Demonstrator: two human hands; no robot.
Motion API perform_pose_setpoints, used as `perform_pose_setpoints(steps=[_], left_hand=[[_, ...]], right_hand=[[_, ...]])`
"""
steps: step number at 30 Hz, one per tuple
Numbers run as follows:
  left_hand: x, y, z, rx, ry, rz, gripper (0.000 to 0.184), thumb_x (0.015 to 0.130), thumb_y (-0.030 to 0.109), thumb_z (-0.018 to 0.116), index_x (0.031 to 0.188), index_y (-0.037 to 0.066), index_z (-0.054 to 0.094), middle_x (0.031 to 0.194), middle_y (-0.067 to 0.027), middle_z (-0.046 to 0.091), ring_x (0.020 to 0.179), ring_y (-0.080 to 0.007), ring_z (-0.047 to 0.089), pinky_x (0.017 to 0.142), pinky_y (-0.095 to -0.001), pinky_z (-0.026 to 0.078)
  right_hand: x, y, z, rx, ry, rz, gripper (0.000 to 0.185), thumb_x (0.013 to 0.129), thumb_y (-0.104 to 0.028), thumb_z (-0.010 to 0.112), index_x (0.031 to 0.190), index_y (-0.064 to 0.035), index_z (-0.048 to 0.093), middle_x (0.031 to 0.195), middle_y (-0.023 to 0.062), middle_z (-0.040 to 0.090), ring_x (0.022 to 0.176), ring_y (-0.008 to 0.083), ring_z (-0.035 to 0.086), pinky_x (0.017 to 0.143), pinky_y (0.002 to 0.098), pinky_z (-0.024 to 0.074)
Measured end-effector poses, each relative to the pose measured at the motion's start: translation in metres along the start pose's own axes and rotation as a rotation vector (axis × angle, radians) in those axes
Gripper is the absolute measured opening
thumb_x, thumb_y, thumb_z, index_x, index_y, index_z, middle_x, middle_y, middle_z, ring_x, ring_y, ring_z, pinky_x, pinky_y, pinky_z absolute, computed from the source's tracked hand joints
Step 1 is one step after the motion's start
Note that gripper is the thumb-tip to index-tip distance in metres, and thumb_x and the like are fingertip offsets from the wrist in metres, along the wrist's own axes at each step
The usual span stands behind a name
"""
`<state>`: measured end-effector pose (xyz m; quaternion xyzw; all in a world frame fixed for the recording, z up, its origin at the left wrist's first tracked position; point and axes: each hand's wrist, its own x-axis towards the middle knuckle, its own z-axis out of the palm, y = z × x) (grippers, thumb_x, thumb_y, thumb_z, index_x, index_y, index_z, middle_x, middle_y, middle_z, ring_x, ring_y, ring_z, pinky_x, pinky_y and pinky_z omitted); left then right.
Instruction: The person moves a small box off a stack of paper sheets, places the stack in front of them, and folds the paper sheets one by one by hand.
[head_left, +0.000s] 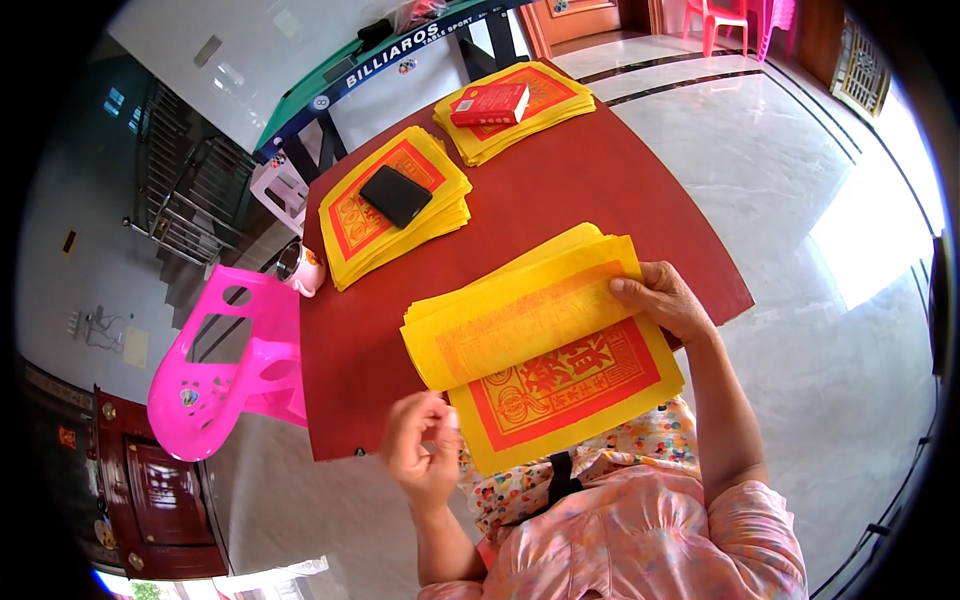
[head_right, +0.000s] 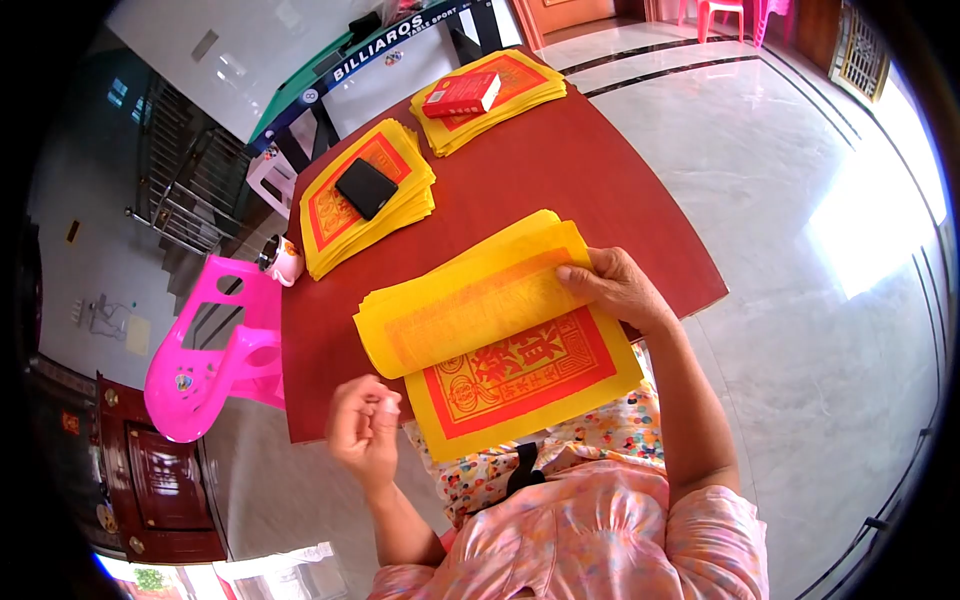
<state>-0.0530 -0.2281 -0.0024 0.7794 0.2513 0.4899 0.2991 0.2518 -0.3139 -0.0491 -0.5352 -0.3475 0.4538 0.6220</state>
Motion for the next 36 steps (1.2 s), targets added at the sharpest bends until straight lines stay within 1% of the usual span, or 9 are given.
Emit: perform_pose_setpoints(steps=[5,8,10,11,14,18,20,23,36], left_hand=[[0.000,0.008,0.008,0.227,-0.478,0.091,0.024,0.074,0.003,0.073,0.096,-0.002,0.066,0.102,-0.0148,0.061,0.088,-0.0252,0.060,0.073,-0.0315,0.051],[0.000,0.009,0.012,0.266,-0.689,0.112,0.034,0.071,0.010,0.076,0.101,-0.001,0.066,0.108,-0.0167,0.059,0.102,-0.0325,0.056,0.087,-0.0391,0.047],[-0.004,0.009,0.010,0.307,-0.835,0.049,0.048,0.070,0.020,0.077,0.112,0.002,0.063,0.119,-0.0188,0.055,0.115,-0.0355,0.049,0.098,-0.0433,0.041],[-0.005,0.010,0.009,0.303,-0.842,0.040,0.048,0.070,0.020,0.077,0.112,0.002,0.063,0.119,-0.0188,0.055,0.115,-0.0355,0.049,0.098,-0.0433,0.041],[-0.003,0.012,0.010,0.351,-0.898,0.033,0.060,0.066,0.021,0.080,0.120,0.007,0.060,0.125,-0.0185,0.051,0.120,-0.0357,0.045,0.102,-0.0439,0.037],[-0.003,0.014,0.012,0.386,-0.907,0.034,0.066,0.061,0.021,0.082,0.122,0.009,0.059,0.125,-0.0178,0.049,0.119,-0.0354,0.044,0.102,-0.0439,0.037],[-0.002,0.014,0.013,0.384,-0.913,0.028,0.066,0.061,0.020,0.082,0.122,0.009,0.059,0.125,-0.0178,0.049,0.119,-0.0355,0.044,0.102,-0.0440,0.037],[-0.002,0.013,0.013,0.388,-0.912,0.034,0.067,0.060,0.019,0.082,0.122,0.009,0.059,0.125,-0.0178,0.049,0.119,-0.0359,0.044,0.101,-0.0443,0.037],[-0.003,0.012,0.014,0.371,-0.900,0.031,0.064,0.061,0.015,0.079,0.122,0.008,0.059,0.126,-0.0178,0.048,0.119,-0.0362,0.044,0.101,-0.0443,0.037]], right_hand=[[0.000,-0.004,0.001,-0.117,0.061,-0.034,0.035,0.094,-0.032,0.057,0.106,0.0008,0.064,0.086,0.0045,0.067,0.072,0.0099,0.063,0.068,0.0251,0.0528],[0.000,-0.008,0.003,-0.218,0.057,-0.010,0.038,0.095,-0.031,0.055,0.120,-0.0020,0.059,0.097,0.0074,0.067,0.085,0.0136,0.065,0.078,0.0279,0.0519],[0.000,-0.003,0.006,-0.215,0.141,-0.149,0.049,0.096,-0.030,0.054,0.139,-0.0082,0.044,0.111,0.0100,0.063,0.103,0.0172,0.060,0.090,0.0313,0.0469],[0.001,-0.001,0.006,-0.213,0.142,-0.137,0.049,0.096,-0.030,0.054,0.139,-0.0082,0.044,0.111,0.0100,0.063,0.103,0.0172,0.060,0.090,0.0313,0.0469],[0.004,0.002,0.002,-0.294,0.141,-0.194,0.064,0.096,-0.025,0.053,0.150,-0.0142,0.021,0.122,0.0113,0.058,0.114,0.0192,0.054,0.098,0.0313,0.0409],[0.002,0.000,0.007,-0.180,0.182,-0.220,0.053,0.097,-0.022,0.052,0.146,-0.0124,0.033,0.118,0.0097,0.060,0.110,0.0176,0.056,0.096,0.0293,0.0418],[0.003,-0.001,-0.001,-0.272,0.080,-0.090,0.039,0.098,-0.021,0.051,0.135,-0.0092,0.050,0.110,0.0079,0.064,0.101,0.0148,0.058,0.091,0.0272,0.0445],[0.005,0.001,-0.001,-0.200,0.074,-0.066,0.031,0.098,-0.021,0.051,0.122,-0.0062,0.061,0.103,0.0056,0.066,0.092,0.0112,0.059,0.086,0.0250,0.0469],[0.003,-0.005,0.001,-0.249,0.073,-0.078,0.031,0.096,-0.020,0.053,0.121,-0.0051,0.062,0.107,0.0051,0.066,0.092,0.0101,0.060,0.084,0.0247,0.0490]])
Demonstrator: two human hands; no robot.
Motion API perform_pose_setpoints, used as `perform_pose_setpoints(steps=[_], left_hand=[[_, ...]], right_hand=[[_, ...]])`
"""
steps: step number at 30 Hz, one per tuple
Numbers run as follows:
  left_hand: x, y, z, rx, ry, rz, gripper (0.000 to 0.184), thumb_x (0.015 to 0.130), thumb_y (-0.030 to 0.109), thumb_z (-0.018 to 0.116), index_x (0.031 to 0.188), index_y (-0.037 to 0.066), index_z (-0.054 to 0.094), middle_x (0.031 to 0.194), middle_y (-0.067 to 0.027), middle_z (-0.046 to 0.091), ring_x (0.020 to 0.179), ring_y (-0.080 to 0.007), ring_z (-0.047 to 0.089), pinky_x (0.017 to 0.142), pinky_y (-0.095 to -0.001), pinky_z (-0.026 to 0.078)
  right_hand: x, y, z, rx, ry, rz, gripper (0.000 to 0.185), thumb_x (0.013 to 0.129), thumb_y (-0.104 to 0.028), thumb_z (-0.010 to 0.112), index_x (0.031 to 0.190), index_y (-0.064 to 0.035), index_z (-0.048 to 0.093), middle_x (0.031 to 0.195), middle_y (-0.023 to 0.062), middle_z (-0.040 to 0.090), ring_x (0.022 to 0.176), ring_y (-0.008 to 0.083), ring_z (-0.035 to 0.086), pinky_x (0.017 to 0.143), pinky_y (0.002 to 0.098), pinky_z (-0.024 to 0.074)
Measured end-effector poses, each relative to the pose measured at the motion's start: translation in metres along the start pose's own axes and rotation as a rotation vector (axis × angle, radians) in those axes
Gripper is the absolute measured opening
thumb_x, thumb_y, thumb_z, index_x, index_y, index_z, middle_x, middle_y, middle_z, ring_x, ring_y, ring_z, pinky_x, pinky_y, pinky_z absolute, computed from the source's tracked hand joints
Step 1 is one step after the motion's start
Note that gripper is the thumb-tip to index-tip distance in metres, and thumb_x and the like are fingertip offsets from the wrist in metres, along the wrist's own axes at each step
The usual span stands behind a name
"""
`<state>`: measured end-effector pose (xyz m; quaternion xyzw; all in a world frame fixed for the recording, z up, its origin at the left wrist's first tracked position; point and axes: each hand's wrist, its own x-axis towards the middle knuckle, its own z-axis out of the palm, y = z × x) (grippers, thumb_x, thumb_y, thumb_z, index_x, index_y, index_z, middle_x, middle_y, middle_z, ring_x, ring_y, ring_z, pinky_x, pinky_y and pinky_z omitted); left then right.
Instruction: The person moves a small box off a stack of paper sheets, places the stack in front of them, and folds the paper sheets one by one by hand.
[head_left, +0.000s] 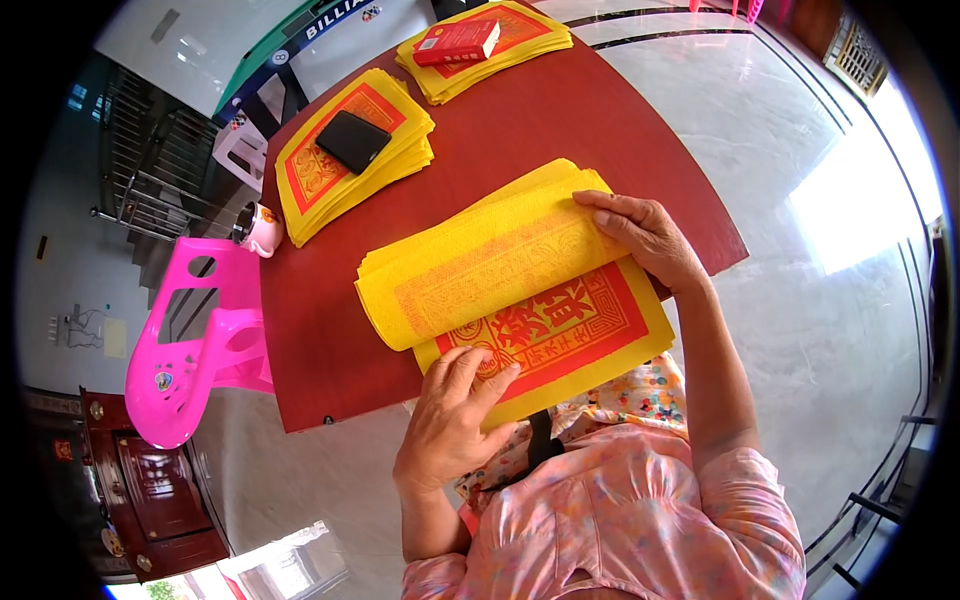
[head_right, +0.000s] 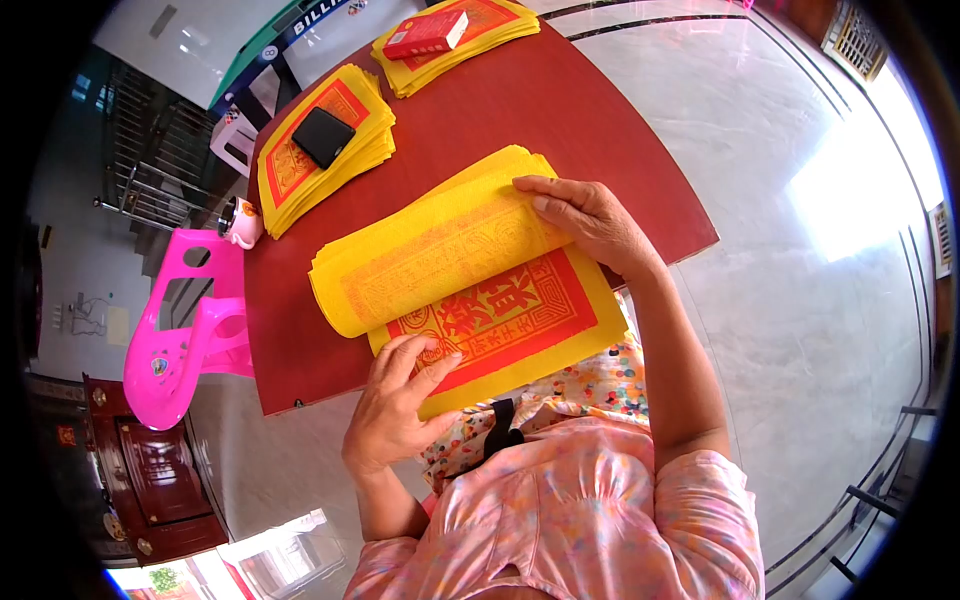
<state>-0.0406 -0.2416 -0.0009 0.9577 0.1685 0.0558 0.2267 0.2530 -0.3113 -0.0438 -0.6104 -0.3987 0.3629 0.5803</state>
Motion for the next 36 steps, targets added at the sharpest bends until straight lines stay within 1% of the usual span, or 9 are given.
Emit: perform_pose_setpoints(steps=[3,5,9,12,19,22,27,30,36], left_hand=[[-0.0001,-0.0008,-0.0013,-0.009,0.000,0.007,0.063,0.062,0.014,0.079,0.121,0.007,0.060,0.126,-0.0182,0.048,0.119,-0.0363,0.044,0.101,-0.0443,0.037],[-0.0005,-0.0018,-0.0012,-0.017,0.003,0.010,0.061,0.062,0.014,0.079,0.120,0.006,0.060,0.126,-0.0187,0.049,0.119,-0.0366,0.045,0.101,-0.0443,0.037],[0.0003,-0.0009,-0.0027,-0.034,0.009,0.014,0.056,0.064,0.015,0.077,0.117,0.004,0.062,0.125,-0.0202,0.050,0.118,-0.0374,0.045,0.101,-0.0444,0.037],[0.0001,-0.0023,-0.0024,-0.026,0.013,0.026,0.053,0.065,0.015,0.076,0.115,0.003,0.063,0.124,-0.0211,0.051,0.118,-0.0380,0.045,0.101,-0.0445,0.038],[0.0006,-0.0010,-0.0027,-0.023,0.011,0.022,0.053,0.064,0.015,0.076,0.114,0.003,0.063,0.124,-0.0218,0.051,0.117,-0.0382,0.046,0.101,-0.0447,0.038],[0.0014,0.0004,-0.0015,-0.014,0.015,0.028,0.056,0.063,0.015,0.077,0.116,0.004,0.062,0.123,-0.0211,0.050,0.117,-0.0381,0.045,0.101,-0.0449,0.038],[0.0033,0.0030,0.0036,0.078,0.026,0.015,0.070,0.060,0.017,0.078,0.126,0.012,0.057,0.122,-0.0181,0.047,0.115,-0.0371,0.044,0.100,-0.0455,0.038],[0.0045,0.0055,0.0055,0.112,0.016,0.000,0.072,0.060,0.017,0.079,0.128,0.014,0.055,0.123,-0.0178,0.046,0.115,-0.0371,0.043,0.100,-0.0460,0.038],[0.0040,0.0041,0.0062,0.102,0.024,0.010,0.072,0.061,0.018,0.078,0.129,0.014,0.055,0.123,-0.0183,0.045,0.116,-0.0375,0.042,0.100,-0.0468,0.037]], right_hand=[[0.0001,0.0006,0.0001,0.002,-0.003,0.008,0.031,0.097,-0.021,0.053,0.121,-0.0056,0.063,0.107,0.0057,0.066,0.092,0.0106,0.061,0.084,0.0249,0.0499],[0.0001,0.0026,-0.0002,0.013,-0.004,-0.018,0.032,0.097,-0.021,0.051,0.122,-0.0043,0.061,0.103,0.0062,0.066,0.090,0.0113,0.060,0.082,0.0250,0.0476],[0.0004,0.0017,-0.0005,0.007,-0.005,-0.028,0.032,0.097,-0.021,0.051,0.122,-0.0041,0.061,0.103,0.0063,0.066,0.091,0.0112,0.059,0.083,0.0251,0.0475],[0.0003,0.0005,-0.0006,-0.010,-0.005,-0.034,0.031,0.096,-0.021,0.054,0.120,-0.0050,0.063,0.106,0.0056,0.066,0.091,0.0099,0.060,0.082,0.0243,0.0498],[0.0000,0.0008,-0.0003,0.002,-0.012,-0.025,0.031,0.097,-0.021,0.052,0.122,-0.0047,0.062,0.104,0.0054,0.066,0.090,0.0103,0.060,0.083,0.0247,0.0486],[0.0002,0.0010,-0.0003,-0.013,-0.013,-0.034,0.032,0.097,-0.022,0.051,0.123,-0.0047,0.061,0.102,0.0057,0.066,0.089,0.0109,0.059,0.082,0.0251,0.0478],[-0.0001,0.0009,0.0006,-0.010,-0.006,-0.026,0.032,0.097,-0.023,0.051,0.123,-0.0051,0.061,0.102,0.0064,0.066,0.089,0.0115,0.060,0.082,0.0251,0.0481],[-0.0009,0.0005,0.0009,-0.006,0.005,-0.009,0.032,0.097,-0.023,0.051,0.122,-0.0054,0.061,0.102,0.0066,0.067,0.089,0.0117,0.060,0.082,0.0253,0.0484],[0.0008,0.0056,-0.0011,-0.012,-0.009,-0.037,0.032,0.097,-0.024,0.052,0.122,-0.0061,0.062,0.102,0.0073,0.067,0.089,0.0120,0.061,0.082,0.0261,0.0494]])
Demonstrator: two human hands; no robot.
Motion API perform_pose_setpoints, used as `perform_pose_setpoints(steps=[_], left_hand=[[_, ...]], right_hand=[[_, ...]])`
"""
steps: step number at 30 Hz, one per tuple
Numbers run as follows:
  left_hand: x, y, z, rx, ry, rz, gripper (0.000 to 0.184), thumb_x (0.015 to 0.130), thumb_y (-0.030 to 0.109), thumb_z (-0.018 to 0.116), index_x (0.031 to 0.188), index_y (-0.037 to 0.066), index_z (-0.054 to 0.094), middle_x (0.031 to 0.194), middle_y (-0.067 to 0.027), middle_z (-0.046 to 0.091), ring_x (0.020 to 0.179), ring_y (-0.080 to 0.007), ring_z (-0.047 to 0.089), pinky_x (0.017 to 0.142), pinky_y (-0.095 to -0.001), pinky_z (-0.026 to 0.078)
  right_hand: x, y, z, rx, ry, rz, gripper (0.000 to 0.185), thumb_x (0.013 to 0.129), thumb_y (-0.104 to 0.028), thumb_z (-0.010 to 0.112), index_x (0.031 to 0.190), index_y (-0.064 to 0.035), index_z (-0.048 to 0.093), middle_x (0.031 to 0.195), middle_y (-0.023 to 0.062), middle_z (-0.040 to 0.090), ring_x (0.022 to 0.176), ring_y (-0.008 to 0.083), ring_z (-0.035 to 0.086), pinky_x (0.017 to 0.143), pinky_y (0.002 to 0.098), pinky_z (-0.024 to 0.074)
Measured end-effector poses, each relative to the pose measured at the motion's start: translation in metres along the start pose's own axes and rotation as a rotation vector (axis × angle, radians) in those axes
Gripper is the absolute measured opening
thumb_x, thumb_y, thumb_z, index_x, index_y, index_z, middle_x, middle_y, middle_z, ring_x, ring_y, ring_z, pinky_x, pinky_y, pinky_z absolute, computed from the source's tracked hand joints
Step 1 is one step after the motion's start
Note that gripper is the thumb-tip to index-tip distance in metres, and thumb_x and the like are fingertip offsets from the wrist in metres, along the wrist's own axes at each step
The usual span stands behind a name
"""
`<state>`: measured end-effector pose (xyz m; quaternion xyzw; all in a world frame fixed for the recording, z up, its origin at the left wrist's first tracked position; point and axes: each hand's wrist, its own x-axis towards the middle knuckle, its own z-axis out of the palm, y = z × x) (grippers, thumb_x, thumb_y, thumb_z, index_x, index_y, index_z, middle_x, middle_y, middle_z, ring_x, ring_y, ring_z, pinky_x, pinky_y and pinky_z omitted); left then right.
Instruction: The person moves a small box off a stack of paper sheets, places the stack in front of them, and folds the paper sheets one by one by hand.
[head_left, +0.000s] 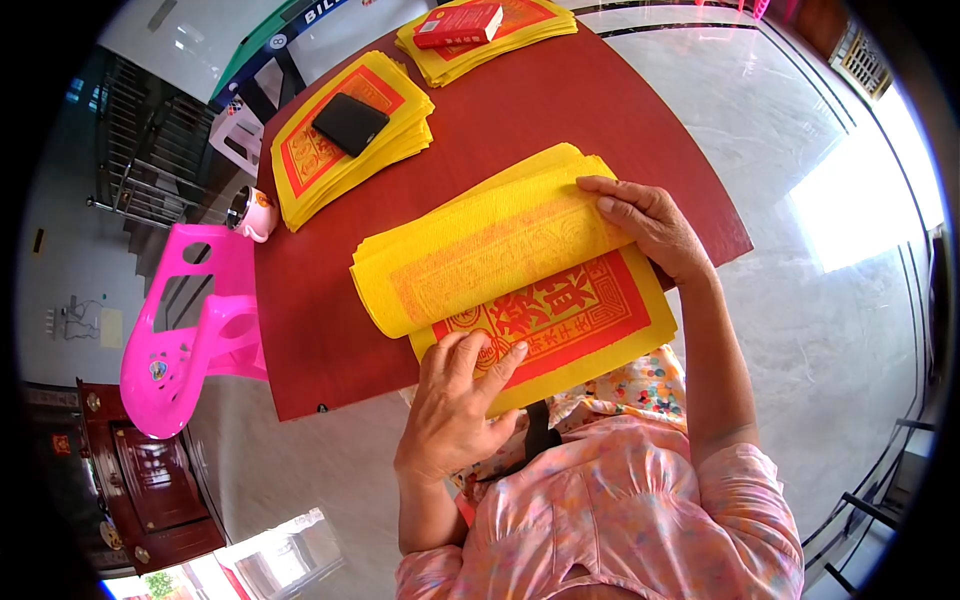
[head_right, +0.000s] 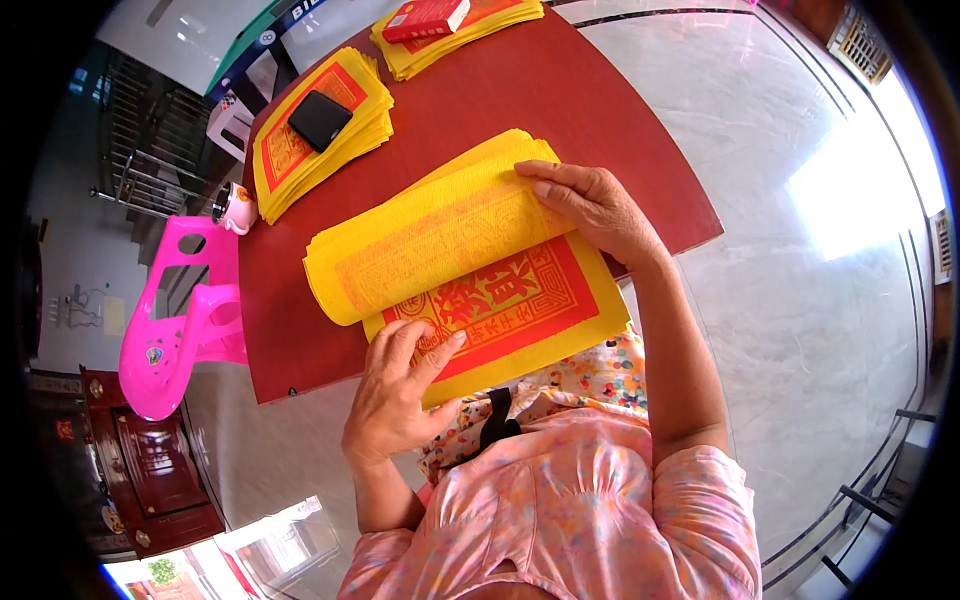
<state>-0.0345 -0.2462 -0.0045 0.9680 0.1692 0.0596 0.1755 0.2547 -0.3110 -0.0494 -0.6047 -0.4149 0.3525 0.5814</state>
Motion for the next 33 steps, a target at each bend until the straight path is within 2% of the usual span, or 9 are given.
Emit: perform_pose_setpoints(steps=[10,22,31,33], left_hand=[[-0.001,-0.002,-0.002,-0.028,0.001,0.006,0.067,0.062,0.018,0.076,0.126,0.011,0.058,0.123,-0.0192,0.047,0.117,-0.0381,0.043,0.101,-0.0471,0.037],[0.000,-0.002,-0.001,-0.046,0.032,-0.008,0.046,0.068,0.017,0.068,0.112,0.002,0.064,0.120,-0.0211,0.050,0.116,-0.0390,0.044,0.099,-0.0471,0.038],[-0.009,-0.010,-0.016,-0.136,0.045,0.028,0.047,0.063,0.007,0.072,0.108,0.000,0.064,0.119,-0.0198,0.055,0.112,-0.0374,0.052,0.096,-0.0431,0.043],[-0.016,-0.015,-0.024,-0.105,0.090,-0.036,0.046,0.063,0.005,0.072,0.107,-0.001,0.064,0.119,-0.0202,0.055,0.112,-0.0376,0.053,0.095,-0.0432,0.044]], right_hand=[[-0.001,-0.001,0.000,0.017,0.007,0.022,0.033,0.097,-0.024,0.052,0.122,-0.0062,0.062,0.105,0.0071,0.067,0.091,0.0125,0.061,0.083,0.0258,0.0487],[-0.001,-0.002,0.001,0.005,0.017,0.027,0.033,0.097,-0.025,0.052,0.122,-0.0067,0.062,0.106,0.0089,0.067,0.092,0.0141,0.062,0.083,0.0265,0.0500],[-0.001,-0.002,0.001,0.033,0.004,0.014,0.033,0.097,-0.024,0.052,0.122,-0.0054,0.061,0.103,0.0069,0.067,0.088,0.0115,0.060,0.081,0.0251,0.0490],[-0.001,-0.003,0.000,0.047,0.001,0.014,0.033,0.097,-0.023,0.052,0.122,-0.0047,0.061,0.101,0.0059,0.066,0.088,0.0104,0.059,0.081,0.0245,0.0481]])
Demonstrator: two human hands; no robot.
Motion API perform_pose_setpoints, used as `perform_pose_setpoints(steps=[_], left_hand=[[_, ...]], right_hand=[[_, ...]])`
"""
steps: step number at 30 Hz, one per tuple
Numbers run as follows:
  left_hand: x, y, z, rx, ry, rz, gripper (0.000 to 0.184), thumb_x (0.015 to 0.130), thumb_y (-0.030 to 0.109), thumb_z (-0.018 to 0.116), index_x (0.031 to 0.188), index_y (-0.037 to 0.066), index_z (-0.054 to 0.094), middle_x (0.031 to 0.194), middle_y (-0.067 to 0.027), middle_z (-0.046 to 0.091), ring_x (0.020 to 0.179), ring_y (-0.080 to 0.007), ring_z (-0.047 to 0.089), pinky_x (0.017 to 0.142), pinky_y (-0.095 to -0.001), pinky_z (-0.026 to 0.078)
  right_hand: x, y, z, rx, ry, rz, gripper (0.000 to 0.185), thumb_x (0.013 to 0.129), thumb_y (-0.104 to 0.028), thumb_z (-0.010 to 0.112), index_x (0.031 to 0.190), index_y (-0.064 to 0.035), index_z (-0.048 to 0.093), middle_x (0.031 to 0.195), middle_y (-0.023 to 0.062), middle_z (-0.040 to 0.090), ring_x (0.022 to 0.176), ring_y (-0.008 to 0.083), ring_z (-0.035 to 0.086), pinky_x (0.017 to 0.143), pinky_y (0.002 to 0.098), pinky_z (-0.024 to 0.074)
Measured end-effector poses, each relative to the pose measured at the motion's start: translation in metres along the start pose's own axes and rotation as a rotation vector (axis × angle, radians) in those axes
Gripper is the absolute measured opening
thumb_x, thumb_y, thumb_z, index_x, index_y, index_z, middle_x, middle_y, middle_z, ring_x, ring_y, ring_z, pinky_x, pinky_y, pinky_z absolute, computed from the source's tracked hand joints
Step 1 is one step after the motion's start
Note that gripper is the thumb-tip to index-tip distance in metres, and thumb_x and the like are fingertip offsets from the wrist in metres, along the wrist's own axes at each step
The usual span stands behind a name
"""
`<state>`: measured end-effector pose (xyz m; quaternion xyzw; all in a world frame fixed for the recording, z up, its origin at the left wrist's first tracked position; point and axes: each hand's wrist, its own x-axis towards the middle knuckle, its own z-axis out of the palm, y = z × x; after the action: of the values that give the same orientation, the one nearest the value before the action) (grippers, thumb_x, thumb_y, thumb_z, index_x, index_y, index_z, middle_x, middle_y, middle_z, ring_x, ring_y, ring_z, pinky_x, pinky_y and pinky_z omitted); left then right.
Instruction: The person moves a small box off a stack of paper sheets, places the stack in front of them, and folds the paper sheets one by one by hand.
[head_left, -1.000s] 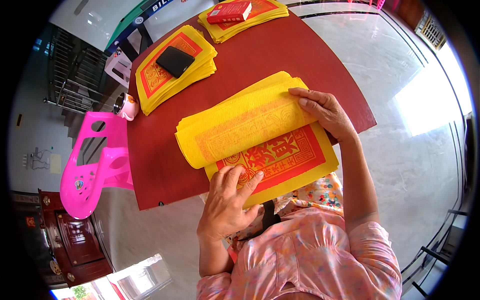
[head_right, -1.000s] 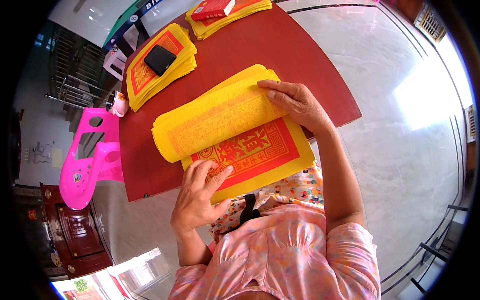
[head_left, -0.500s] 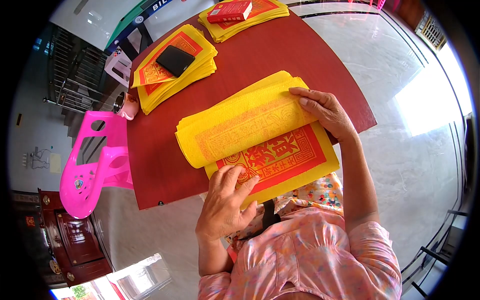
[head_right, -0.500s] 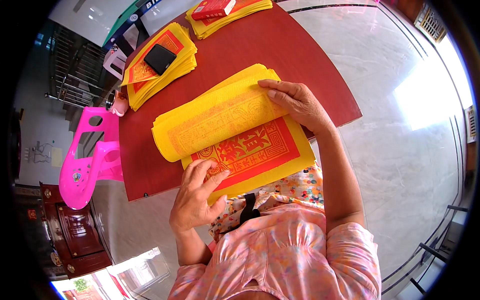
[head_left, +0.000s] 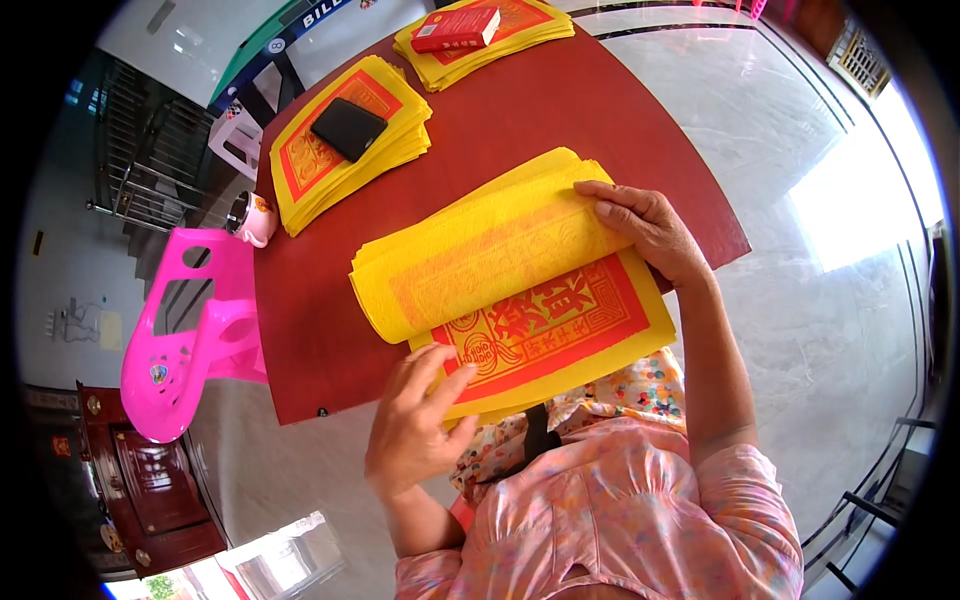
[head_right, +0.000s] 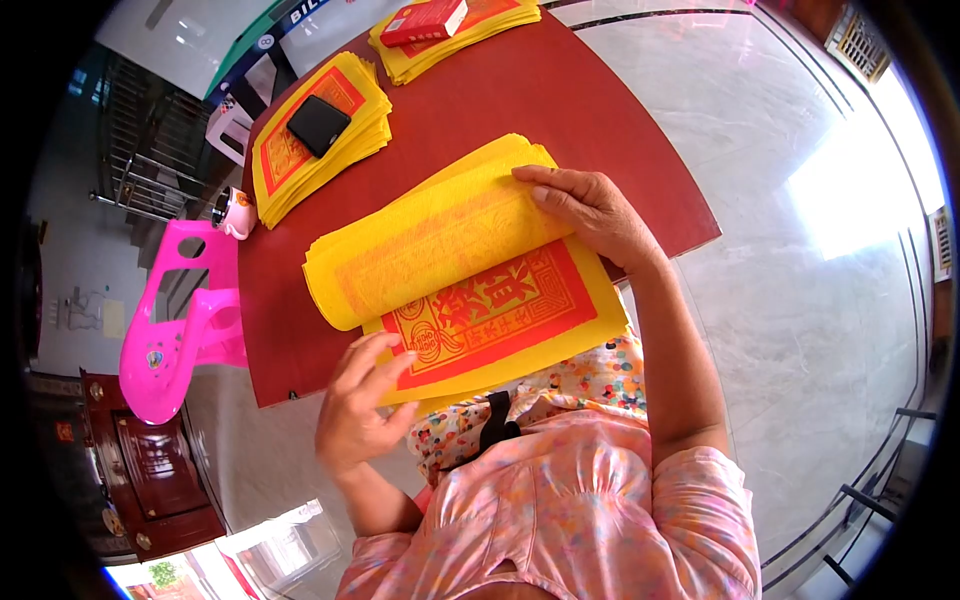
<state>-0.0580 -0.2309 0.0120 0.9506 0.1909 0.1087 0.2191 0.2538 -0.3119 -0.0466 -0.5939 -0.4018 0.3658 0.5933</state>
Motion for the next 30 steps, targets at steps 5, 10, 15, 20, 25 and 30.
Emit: perform_pose_setpoints(steps=[5,10,15,20,25,30], left_hand=[[-0.012,-0.017,-0.012,-0.114,0.209,-0.004,0.031,0.057,-0.007,0.068,0.088,-0.003,0.063,0.097,-0.0131,0.061,0.093,-0.0312,0.059,0.079,-0.0372,0.049],[-0.012,-0.027,-0.009,-0.237,0.313,0.013,0.021,0.065,-0.006,0.070,0.085,-0.004,0.063,0.088,-0.0116,0.061,0.081,-0.0248,0.059,0.071,-0.0322,0.049],[-0.010,-0.023,-0.009,-0.253,0.468,-0.158,0.008,0.080,-0.002,0.068,0.084,-0.006,0.063,0.079,-0.0094,0.060,0.064,-0.0130,0.052,0.057,-0.0240,0.042],[-0.005,-0.029,0.001,-0.337,0.602,-0.215,0.009,0.084,0.001,0.067,0.084,-0.006,0.062,0.076,-0.0063,0.058,0.064,-0.0112,0.052,0.055,-0.0213,0.040],[0.002,-0.019,0.011,-0.482,0.735,-0.378,0.014,0.087,0.003,0.065,0.077,-0.005,0.059,0.072,-0.0034,0.056,0.056,-0.0077,0.051,0.049,-0.0196,0.039],[0.006,-0.017,0.019,-0.642,0.843,-0.470,0.018,0.088,0.003,0.064,0.074,-0.002,0.053,0.067,-0.0020,0.051,0.047,-0.0073,0.053,0.041,-0.0184,0.039]], right_hand=[[0.000,-0.004,0.000,0.008,-0.016,0.022,0.033,0.097,-0.022,0.052,0.123,-0.0031,0.060,0.101,0.0046,0.065,0.089,0.0090,0.057,0.081,0.0241,0.0466],[-0.001,-0.002,-0.001,0.045,-0.016,0.015,0.031,0.096,-0.021,0.054,0.120,-0.0028,0.062,0.103,0.0045,0.065,0.092,0.0086,0.059,0.084,0.0245,0.0482],[-0.001,-0.003,-0.001,0.076,-0.019,-0.016,0.042,0.097,-0.035,0.049,0.118,-0.0015,0.063,0.104,0.0078,0.065,0.095,0.0119,0.060,0.085,0.0272,0.0486],[-0.003,-0.008,0.006,0.066,0.112,0.110,0.073,0.093,-0.064,0.027,0.115,-0.0052,0.066,0.113,0.0154,0.063,0.101,0.0206,0.061,0.093,0.0340,0.0481],[-0.002,0.008,-0.004,0.077,0.094,0.150,0.077,0.093,-0.066,0.022,0.118,-0.0066,0.064,0.116,0.0145,0.062,0.103,0.0221,0.061,0.095,0.0353,0.0473],[-0.005,0.013,-0.007,0.047,0.075,0.045,0.078,0.084,-0.071,0.045,0.110,-0.0004,0.063,0.097,0.0164,0.068,0.089,0.0212,0.067,0.077,0.0337,0.0543]])
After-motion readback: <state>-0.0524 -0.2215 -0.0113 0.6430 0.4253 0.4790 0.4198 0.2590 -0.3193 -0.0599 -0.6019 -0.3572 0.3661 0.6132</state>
